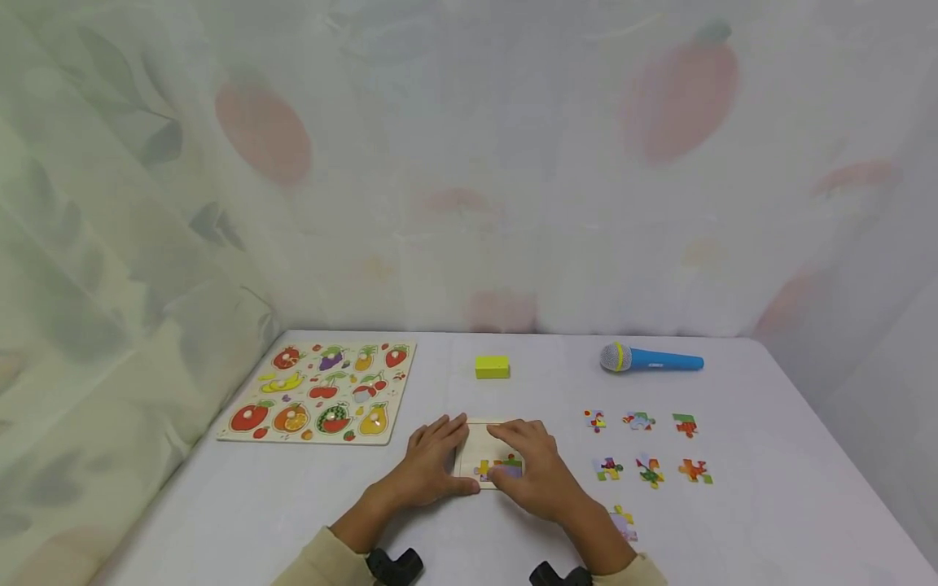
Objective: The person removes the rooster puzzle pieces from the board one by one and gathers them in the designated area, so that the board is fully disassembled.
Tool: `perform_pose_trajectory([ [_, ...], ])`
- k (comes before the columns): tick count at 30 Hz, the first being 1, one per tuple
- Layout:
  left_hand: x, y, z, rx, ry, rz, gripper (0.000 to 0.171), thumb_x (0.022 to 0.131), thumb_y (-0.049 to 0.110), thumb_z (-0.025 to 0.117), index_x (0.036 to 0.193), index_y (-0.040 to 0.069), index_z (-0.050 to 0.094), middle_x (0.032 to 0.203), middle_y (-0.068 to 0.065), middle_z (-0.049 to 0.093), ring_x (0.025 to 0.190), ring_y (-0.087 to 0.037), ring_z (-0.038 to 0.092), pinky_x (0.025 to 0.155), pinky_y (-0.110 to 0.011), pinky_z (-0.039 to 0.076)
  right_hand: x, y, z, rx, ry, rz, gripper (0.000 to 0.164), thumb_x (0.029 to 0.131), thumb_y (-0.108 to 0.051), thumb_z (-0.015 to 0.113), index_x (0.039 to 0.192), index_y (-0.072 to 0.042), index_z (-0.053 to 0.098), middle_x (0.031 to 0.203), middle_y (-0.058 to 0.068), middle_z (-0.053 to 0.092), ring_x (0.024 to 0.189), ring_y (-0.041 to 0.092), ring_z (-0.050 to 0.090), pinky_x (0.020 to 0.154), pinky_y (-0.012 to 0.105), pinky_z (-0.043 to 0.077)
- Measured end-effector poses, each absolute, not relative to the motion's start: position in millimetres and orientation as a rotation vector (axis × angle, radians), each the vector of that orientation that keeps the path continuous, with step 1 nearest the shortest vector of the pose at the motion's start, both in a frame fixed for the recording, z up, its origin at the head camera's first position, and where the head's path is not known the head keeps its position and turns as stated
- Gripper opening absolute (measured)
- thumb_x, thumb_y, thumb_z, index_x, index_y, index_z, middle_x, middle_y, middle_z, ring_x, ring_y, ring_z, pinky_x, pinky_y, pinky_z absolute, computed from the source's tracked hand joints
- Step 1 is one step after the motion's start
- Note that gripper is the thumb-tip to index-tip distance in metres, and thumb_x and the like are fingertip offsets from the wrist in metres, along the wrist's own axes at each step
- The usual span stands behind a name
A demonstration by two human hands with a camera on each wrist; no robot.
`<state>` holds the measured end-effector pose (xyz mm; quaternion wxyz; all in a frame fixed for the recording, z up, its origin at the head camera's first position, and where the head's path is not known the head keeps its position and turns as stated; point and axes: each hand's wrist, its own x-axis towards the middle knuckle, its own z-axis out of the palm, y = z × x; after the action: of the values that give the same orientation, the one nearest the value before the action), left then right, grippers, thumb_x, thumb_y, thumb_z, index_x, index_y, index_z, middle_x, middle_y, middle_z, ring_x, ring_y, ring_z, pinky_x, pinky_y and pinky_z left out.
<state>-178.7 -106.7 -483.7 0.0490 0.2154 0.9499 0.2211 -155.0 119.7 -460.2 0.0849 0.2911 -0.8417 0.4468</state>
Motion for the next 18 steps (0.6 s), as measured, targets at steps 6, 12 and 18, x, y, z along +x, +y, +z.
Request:
perform_pose_trajectory([
  [6,-179.0,-106.3,-482.8,0.650,2.892,0.668,0.096,0.074,0.058,0.075,0.146,0.006,0.041,0.155,-0.005,0.030,0.141,-0.031,0.021,0.108,-0.057,0.012,-157.4,119.0,-470.4,0.844,-2.555,1.319,0.055,0.077,-0.012,0.080,0.129,-0.007,0.061,0.123,-0.006,0.058,0.109,0.014,0.044,0.091,0.051,0.035],
  [12,-178.2,-106.1,-480.6,0.654,2.903,0.637,0.095,0.074,0.058,0.075,0.146,0.005,0.041,0.154,-0.006,0.030,0.141,-0.032,0.021,0.108,-0.057,0.013,-161.3,119.1,-480.9,0.837,-2.612,1.228,0.051,0.079,-0.015,0.079,0.126,-0.006,0.063,0.118,-0.005,0.059,0.107,0.016,0.045,0.089,0.049,0.034],
  [18,-177.7,-105.3,-479.5,0.652,2.896,0.640,0.096,0.075,0.058,0.075,0.146,0.004,0.041,0.155,-0.006,0.030,0.141,-0.032,0.021,0.108,-0.057,0.013,-163.2,118.1,-490.0,0.816,-2.724,1.053,0.047,0.079,-0.021,0.077,0.122,-0.008,0.066,0.115,-0.007,0.056,0.106,0.016,0.044,0.087,0.047,0.034],
])
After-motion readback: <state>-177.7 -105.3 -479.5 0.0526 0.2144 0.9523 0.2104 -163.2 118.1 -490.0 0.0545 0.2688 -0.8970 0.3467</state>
